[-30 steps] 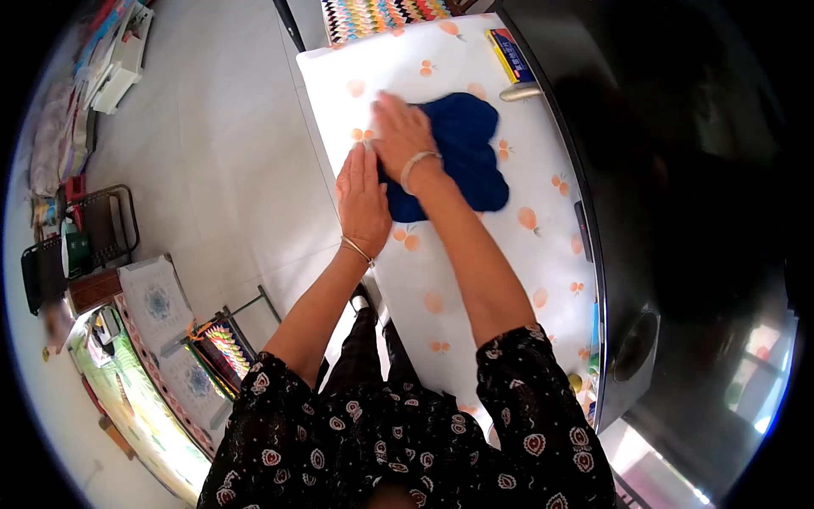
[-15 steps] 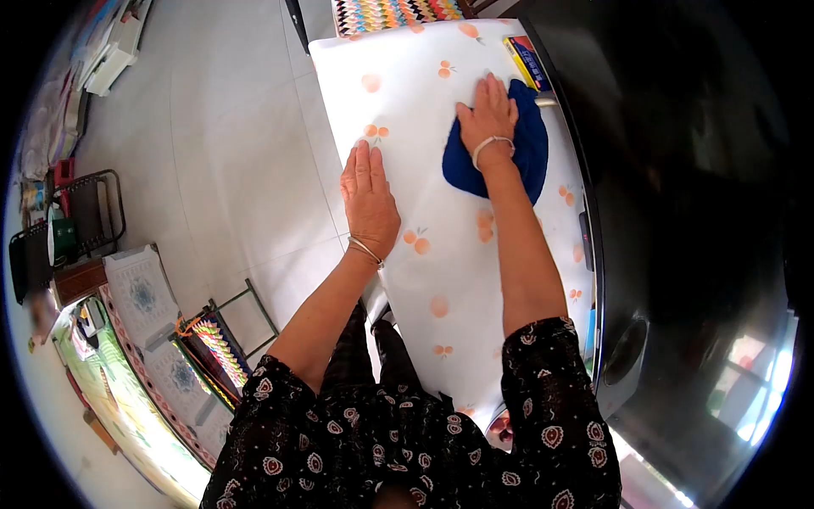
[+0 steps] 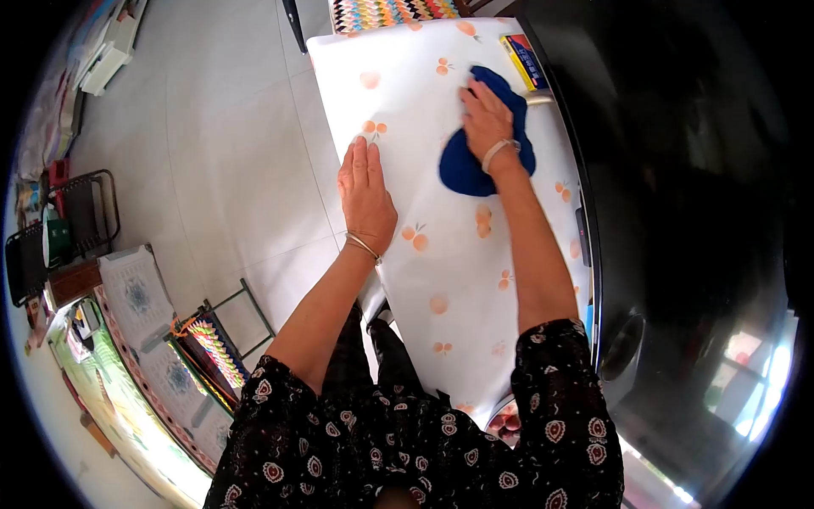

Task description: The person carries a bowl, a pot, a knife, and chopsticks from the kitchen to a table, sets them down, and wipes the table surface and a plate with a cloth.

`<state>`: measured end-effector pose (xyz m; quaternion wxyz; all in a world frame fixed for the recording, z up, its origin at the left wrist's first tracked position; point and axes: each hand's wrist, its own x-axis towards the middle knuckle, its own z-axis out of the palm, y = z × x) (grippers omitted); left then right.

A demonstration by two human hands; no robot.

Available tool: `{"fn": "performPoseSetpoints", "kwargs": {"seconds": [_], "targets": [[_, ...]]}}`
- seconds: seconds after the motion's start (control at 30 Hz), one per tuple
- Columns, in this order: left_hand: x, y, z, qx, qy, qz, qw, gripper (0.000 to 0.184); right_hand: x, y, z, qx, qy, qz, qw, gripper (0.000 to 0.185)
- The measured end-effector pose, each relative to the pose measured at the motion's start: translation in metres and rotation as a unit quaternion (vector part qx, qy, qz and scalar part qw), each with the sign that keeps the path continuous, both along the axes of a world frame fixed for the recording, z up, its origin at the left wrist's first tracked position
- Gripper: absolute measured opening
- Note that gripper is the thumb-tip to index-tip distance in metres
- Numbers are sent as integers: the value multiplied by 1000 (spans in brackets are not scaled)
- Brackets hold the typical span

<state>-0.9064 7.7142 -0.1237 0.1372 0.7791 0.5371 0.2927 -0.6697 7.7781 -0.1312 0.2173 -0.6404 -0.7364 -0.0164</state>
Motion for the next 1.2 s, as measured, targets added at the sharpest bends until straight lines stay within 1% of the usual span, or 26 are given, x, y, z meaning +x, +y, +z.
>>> {"fn": "performPoseSetpoints", "kwargs": {"seconds": [0.07,0.1,0.2,0.33,0.47,0.57,0.67,0.77,0.97,1.1,1.2], "targets": [[-1,0,3,-9,3,0,1000,59,12,-25,9,-15,-18,-4,1000,38],[-1,1,3,-10,4,1,1000,58,7,-39,11,-6,0,2,1000,37],[0,1,0,-12,8,3,1000,58,-25,-69,27,-32,5,19,999,37],[1,1,2,-14,20,4,1000,56,-47,-51,27,-15,-8,-20,1000,35],[1,1,3,-18,31,5,999,55,-51,-43,21,0,13,-30,999,33],[1,1,0,-14,12,5,1000,56,-49,-63,20,-6,0,-5,1000,31],[1,1,4,-17,36,9,999,53,-53,-57,20,2,-13,-17,1000,30],[1,1,6,-29,45,14,998,52,-53,-39,22,-3,7,-28,1000,31],[1,1,5,-14,39,8,999,52,-53,-61,22,-9,2,-1,1000,31],[2,0,4,-29,52,12,998,52,-54,-40,24,-17,18,-12,1000,34],[1,3,4,-33,39,11,999,52,-57,-53,18,-6,19,-13,1000,34]]}}
